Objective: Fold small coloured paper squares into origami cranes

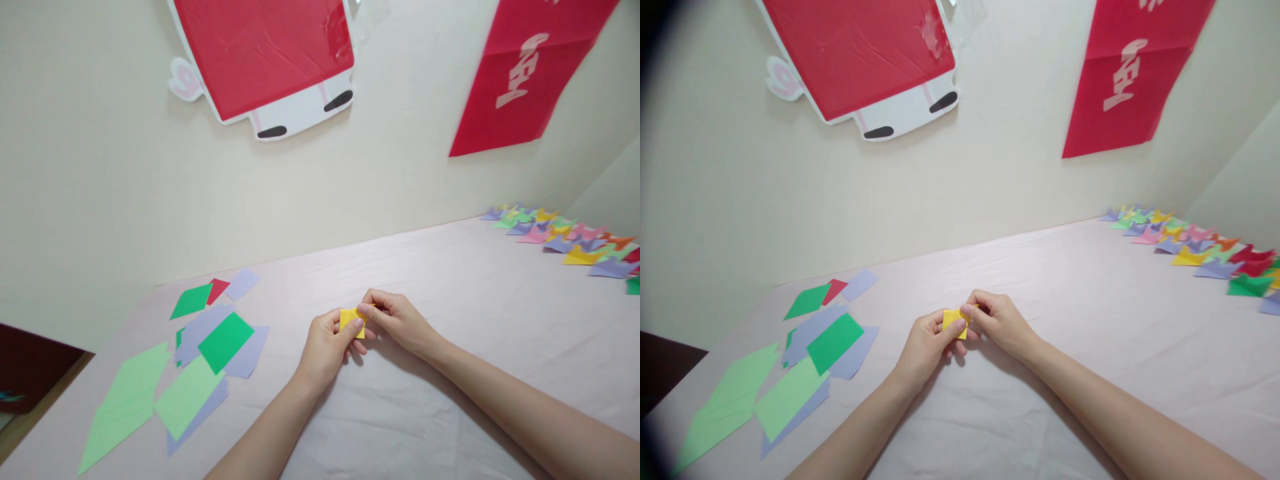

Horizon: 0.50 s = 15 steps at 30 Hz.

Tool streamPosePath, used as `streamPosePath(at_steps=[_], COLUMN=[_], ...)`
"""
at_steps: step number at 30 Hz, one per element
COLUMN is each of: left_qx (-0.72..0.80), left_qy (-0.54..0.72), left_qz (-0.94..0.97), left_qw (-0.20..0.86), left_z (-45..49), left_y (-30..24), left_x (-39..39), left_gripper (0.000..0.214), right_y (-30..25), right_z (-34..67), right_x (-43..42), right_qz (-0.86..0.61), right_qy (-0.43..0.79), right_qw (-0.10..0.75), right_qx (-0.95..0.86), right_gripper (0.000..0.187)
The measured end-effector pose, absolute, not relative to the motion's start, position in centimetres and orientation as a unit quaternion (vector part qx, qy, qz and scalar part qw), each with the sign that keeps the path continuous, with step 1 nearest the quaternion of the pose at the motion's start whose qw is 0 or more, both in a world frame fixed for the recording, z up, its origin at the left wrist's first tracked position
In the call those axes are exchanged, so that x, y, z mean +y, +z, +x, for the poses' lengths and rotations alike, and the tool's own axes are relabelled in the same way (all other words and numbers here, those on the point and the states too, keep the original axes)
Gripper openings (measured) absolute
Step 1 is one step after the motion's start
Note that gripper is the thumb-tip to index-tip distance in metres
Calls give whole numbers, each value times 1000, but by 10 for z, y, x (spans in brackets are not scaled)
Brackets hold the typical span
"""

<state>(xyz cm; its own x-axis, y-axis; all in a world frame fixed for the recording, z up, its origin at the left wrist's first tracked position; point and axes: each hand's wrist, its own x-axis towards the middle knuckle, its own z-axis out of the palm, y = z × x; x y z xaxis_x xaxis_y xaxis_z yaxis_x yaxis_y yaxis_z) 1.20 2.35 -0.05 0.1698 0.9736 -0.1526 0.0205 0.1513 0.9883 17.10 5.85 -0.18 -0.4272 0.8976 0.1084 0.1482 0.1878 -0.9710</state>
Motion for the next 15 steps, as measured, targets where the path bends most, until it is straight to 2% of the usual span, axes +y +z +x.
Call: streamPosePath(at_steps=[6, 11, 15], left_qx=[443, 398, 434], left_qy=[378, 324, 335], left_qz=[526, 536, 531], left_qw=[619, 671, 646], left_z=[3, -10, -7], left_y=[5, 18, 16], left_x=[24, 25, 26], left_gripper=[43, 37, 39], right_y=[-2, -3, -4], right_z=[174, 176, 175], right_x=[65, 68, 67], right_qz=[-399, -397, -390], right_qy=[545, 560, 539], right_qw=[363, 359, 372], right_qx=[-642, -633, -647], right_gripper=[36, 38, 36])
